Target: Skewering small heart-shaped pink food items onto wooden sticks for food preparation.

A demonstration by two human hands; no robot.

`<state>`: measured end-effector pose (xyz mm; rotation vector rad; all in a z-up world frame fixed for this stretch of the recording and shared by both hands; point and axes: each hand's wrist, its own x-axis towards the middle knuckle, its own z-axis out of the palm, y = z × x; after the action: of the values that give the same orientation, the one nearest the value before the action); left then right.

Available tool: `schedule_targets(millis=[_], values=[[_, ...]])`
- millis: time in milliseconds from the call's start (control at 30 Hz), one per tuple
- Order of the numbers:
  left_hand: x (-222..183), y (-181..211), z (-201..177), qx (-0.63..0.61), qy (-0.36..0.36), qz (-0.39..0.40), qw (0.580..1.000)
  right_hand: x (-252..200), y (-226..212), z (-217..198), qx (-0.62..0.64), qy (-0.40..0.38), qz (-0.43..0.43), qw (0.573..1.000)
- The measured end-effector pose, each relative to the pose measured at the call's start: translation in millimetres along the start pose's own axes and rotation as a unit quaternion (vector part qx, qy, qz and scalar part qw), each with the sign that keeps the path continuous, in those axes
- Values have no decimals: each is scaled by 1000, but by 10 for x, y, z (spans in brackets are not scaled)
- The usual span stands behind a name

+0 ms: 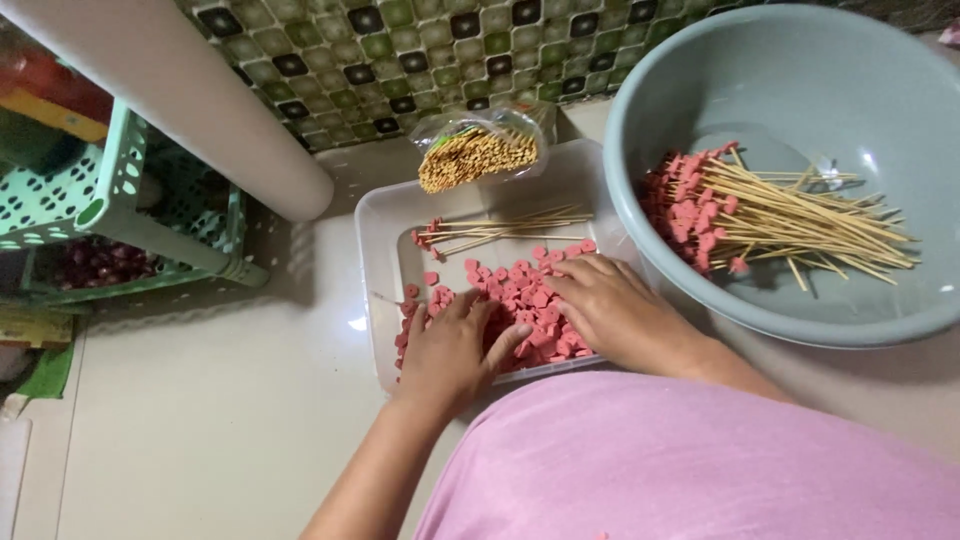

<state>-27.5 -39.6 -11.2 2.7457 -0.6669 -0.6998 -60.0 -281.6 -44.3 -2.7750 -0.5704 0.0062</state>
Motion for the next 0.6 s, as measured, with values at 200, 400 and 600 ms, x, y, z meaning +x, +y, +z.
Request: schedule_targets(millis=[200,400,600], values=[[20,-153,295,51,240,79,966,-116,5,123,-8,86,-20,996],[87,-202,365,73,285,104,950,-120,29,145,14,117,-15,993],[88,-258,412,50,281,132,949,-109,-51,77,36,145,-14,989]])
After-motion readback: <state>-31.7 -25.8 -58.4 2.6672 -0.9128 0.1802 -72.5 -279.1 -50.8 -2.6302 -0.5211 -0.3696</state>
